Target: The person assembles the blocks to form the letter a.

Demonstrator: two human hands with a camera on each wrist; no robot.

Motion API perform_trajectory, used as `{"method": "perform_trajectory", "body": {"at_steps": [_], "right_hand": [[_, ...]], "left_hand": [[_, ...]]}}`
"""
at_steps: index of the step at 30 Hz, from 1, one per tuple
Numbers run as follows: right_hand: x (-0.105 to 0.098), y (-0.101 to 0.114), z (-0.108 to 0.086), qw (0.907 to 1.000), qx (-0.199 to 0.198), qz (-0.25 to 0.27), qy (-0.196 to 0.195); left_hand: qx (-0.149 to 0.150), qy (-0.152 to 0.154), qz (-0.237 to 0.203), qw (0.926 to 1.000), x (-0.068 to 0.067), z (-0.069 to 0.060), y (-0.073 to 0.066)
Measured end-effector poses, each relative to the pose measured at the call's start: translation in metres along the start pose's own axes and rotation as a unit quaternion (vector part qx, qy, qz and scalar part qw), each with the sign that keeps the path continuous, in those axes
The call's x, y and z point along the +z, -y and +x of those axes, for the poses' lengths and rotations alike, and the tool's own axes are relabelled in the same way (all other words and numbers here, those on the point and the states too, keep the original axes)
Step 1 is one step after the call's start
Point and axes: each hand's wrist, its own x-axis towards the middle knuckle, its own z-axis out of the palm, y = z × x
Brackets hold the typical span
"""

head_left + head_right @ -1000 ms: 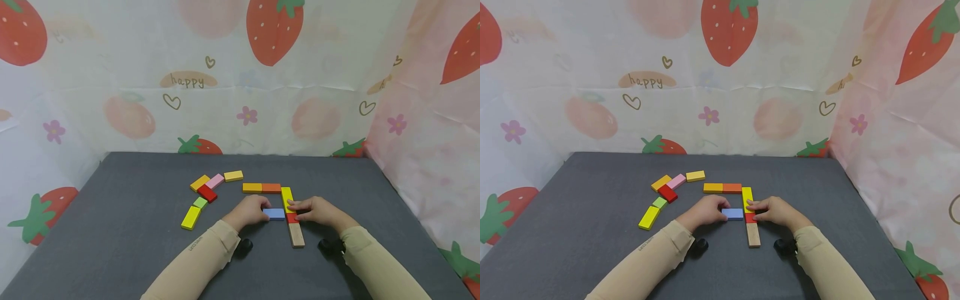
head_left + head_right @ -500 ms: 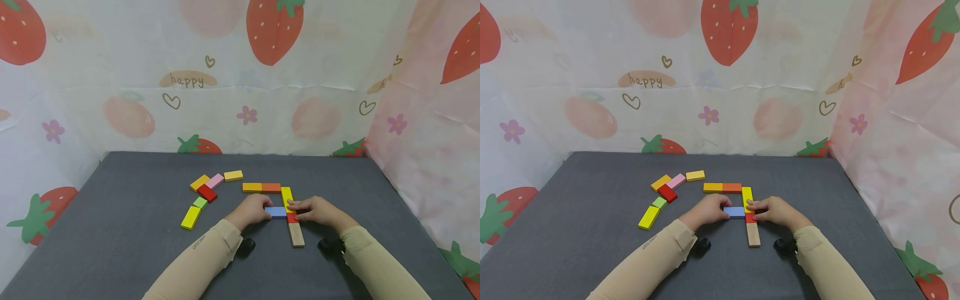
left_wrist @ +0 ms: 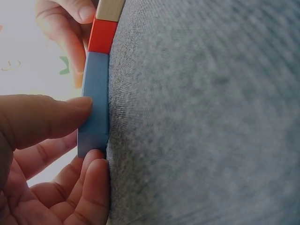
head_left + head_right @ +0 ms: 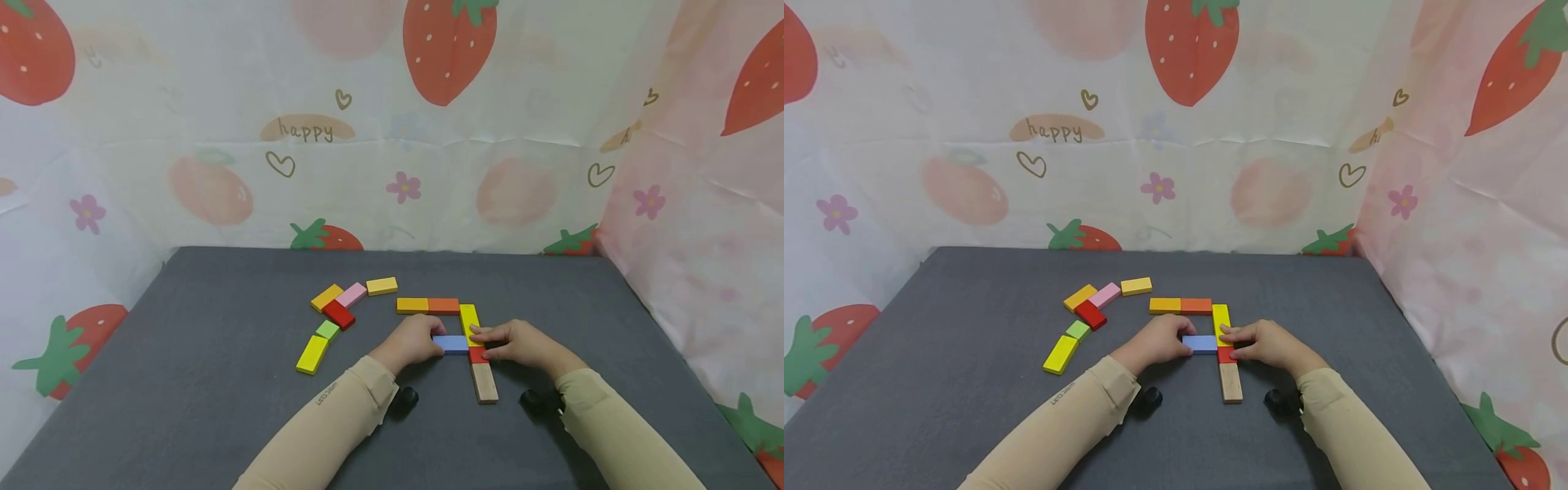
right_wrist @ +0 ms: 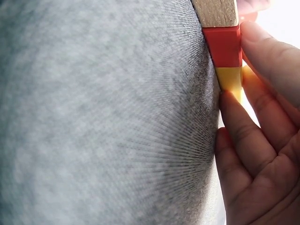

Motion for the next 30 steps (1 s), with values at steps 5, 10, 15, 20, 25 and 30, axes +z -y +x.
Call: {"method": "perform_trajectory", "body": {"at_steps": [5,10,15,20,25,30], "right_hand": [[0.0,-0.001,0.001,1.0,-0.005,0.0,0.001],[0.0,-0.001,0.001,1.0,-0.006,0.002,0.002],[0.0,-0.001,0.001,1.0,-0.008,-0.003,-0.001],[0.001,-0.001,0.002,1.0,-0.003,-0.001,0.0],[0.001,-0.001,0.002,1.0,-0.003,-0.001,0.002],[0.0,-0.001,0.001,1.0,-0.005,-0.001,0.003]], "left_hand": [[0.01,-0.001,-0.013,0.9999,-0.001,-0.001,0.003],[0.019,-0.012,-0.023,0.9995,-0.003,0.0,0.012],[0.021,-0.01,-0.023,0.9995,-0.004,0.001,0.015],[0.02,-0.003,-0.033,0.9993,-0.006,-0.001,0.014],[0.018,-0.006,-0.056,0.9982,-0.016,-0.008,0.017],[0.007,-0.009,-0.08,0.9967,-0.035,-0.022,0.025]]}}
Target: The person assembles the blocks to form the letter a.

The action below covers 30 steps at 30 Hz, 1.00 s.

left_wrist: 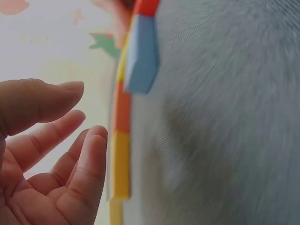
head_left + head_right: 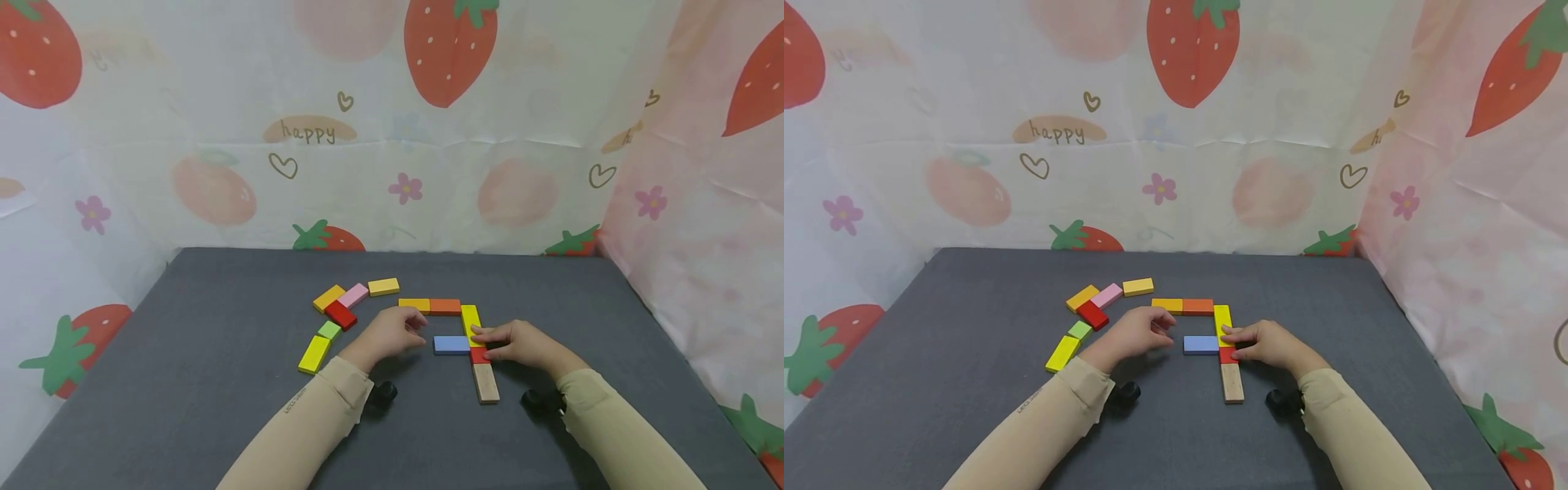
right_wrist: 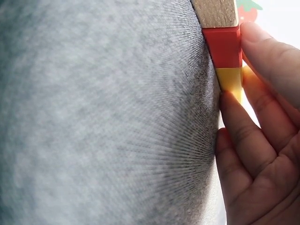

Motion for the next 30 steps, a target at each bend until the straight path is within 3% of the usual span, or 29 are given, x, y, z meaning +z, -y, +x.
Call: {"method": "perform_trajectory", "body": {"at_steps": [9,19,24,30], "right_hand": [[0.0,0.0,0.0,1.0,-0.004,0.0,0.002],[-0.001,0.001,0.0,1.0,0.002,0.001,0.001],[-0.001,0.001,-0.001,1.0,0.002,-0.004,0.001],[-0.001,0.003,0.0,1.0,0.001,-0.004,-0.001]], "left_hand": [[-0.017,-0.072,-0.011,0.9972,-0.039,-0.03,0.023],[-0.113,-0.137,0.008,0.9841,-0.081,-0.074,0.066],[-0.145,-0.145,0.026,0.9784,-0.09,-0.089,0.082],[-0.163,-0.141,0.041,0.9755,-0.088,-0.098,0.099]]}}
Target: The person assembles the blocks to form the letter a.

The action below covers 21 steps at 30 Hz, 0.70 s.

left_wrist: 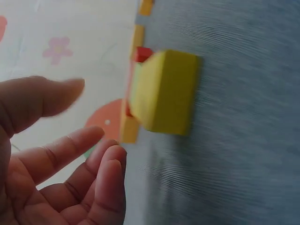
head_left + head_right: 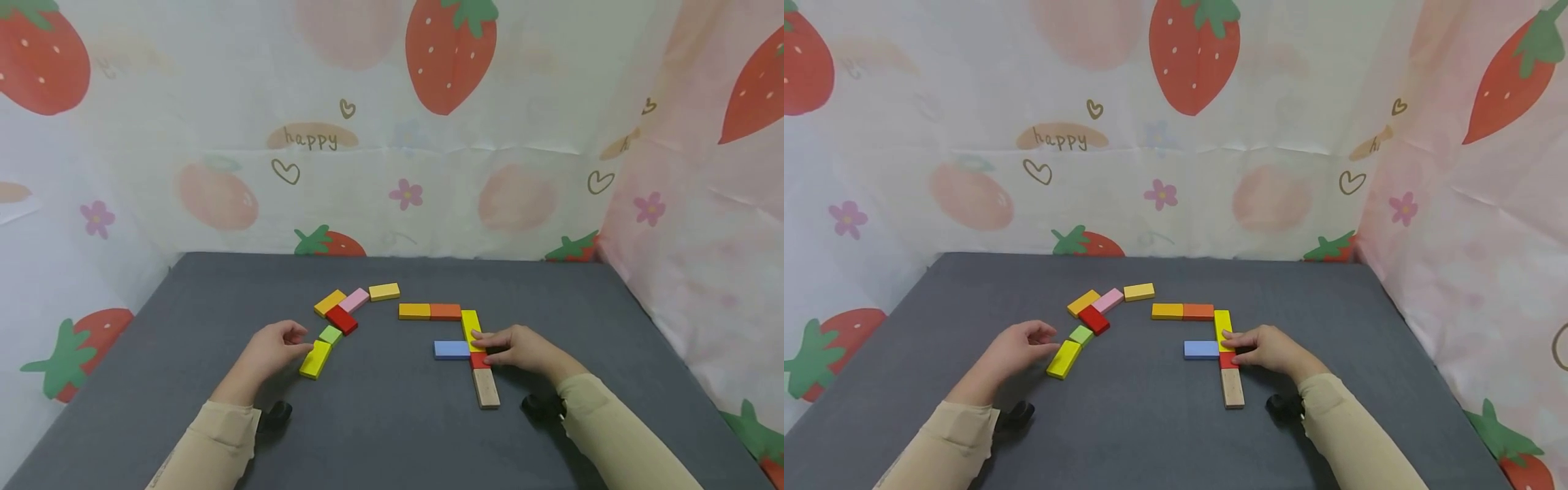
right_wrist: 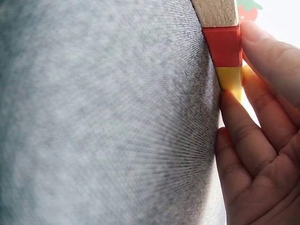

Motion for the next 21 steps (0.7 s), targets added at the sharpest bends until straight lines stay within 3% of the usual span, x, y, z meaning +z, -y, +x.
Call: {"method": "perform_trajectory", "body": {"at_steps": [8,21], "right_hand": [[0.0,0.0,0.0,0.9999,0.012,-0.001,-0.004],[0.001,0.002,-0.001,1.0,0.003,-0.005,-0.006]], "left_hand": [[0.005,0.031,0.013,0.9994,0.013,-0.001,0.007],[-0.008,0.028,0.017,0.9994,0.021,0.002,0.004]]}}
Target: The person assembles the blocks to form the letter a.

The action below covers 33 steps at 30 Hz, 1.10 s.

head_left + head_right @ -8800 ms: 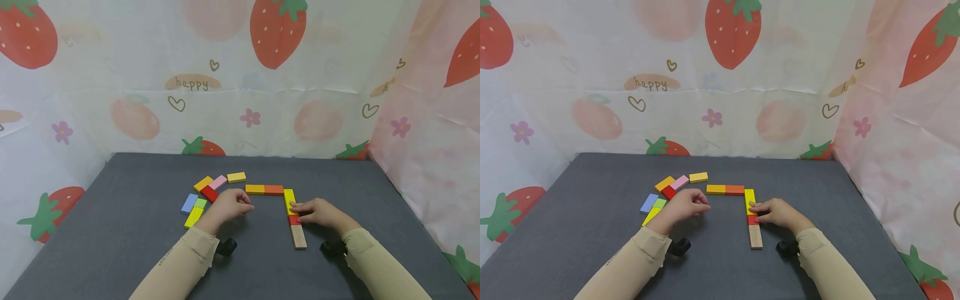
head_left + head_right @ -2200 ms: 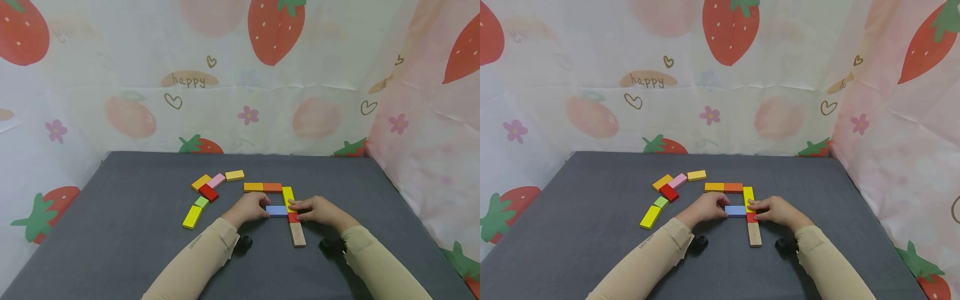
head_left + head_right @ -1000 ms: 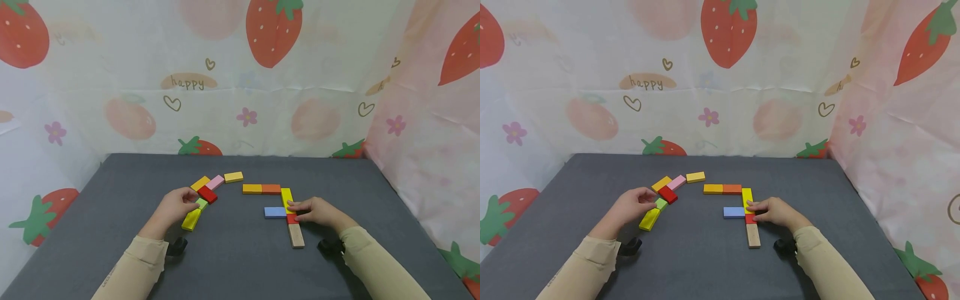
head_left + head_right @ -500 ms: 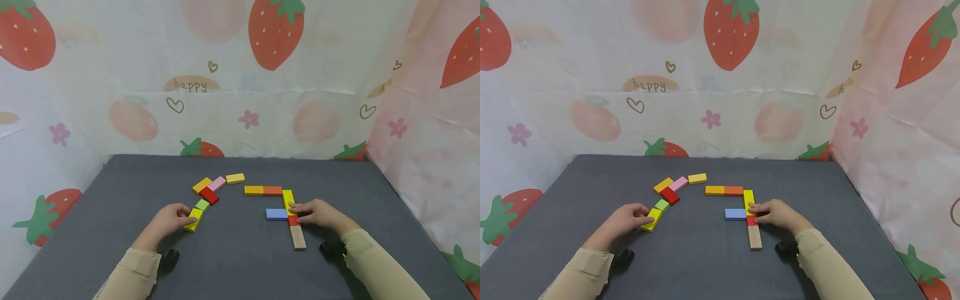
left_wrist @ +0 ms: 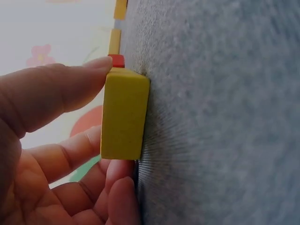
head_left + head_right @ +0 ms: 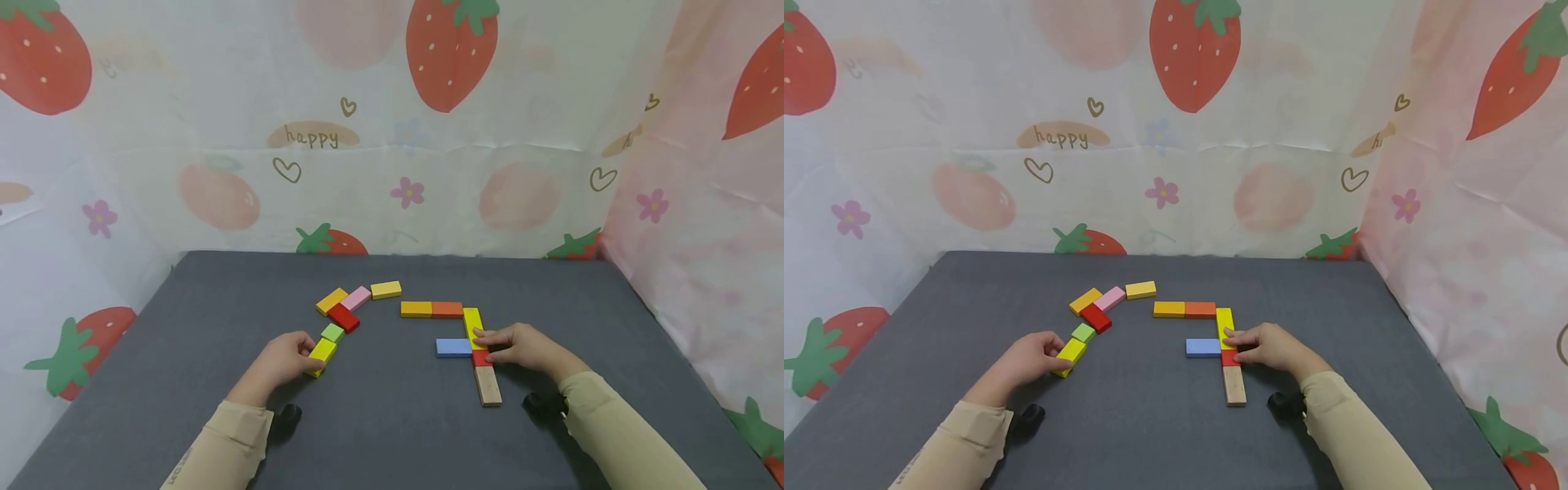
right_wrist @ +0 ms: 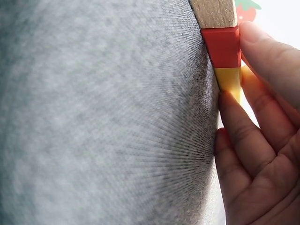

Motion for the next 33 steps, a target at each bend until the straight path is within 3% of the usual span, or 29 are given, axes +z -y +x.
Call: {"method": "perform_trajectory", "body": {"at_steps": [7,16,25,33], "right_hand": [[-0.0009,-0.001,-0.0002,0.9999,-0.011,-0.005,0.002],[-0.0004,-0.0027,-0.0008,1.0,-0.002,0.0,0.002],[-0.0003,-0.0015,0.0,1.0,0.008,-0.001,0.005],[-0.0006,-0.0018,0.0003,1.0,0.007,-0.002,0.004]], "left_hand": [[0.004,0.001,0.014,0.9999,0.0018,-0.0027,-0.0061],[0.057,-0.015,0.026,0.9979,0.0065,-0.0046,-0.01],[0.042,0.005,0.02,0.9989,0.004,-0.0055,-0.0076],[0.033,0.017,-0.052,0.998,-0.0002,-0.0031,-0.0069]]}}
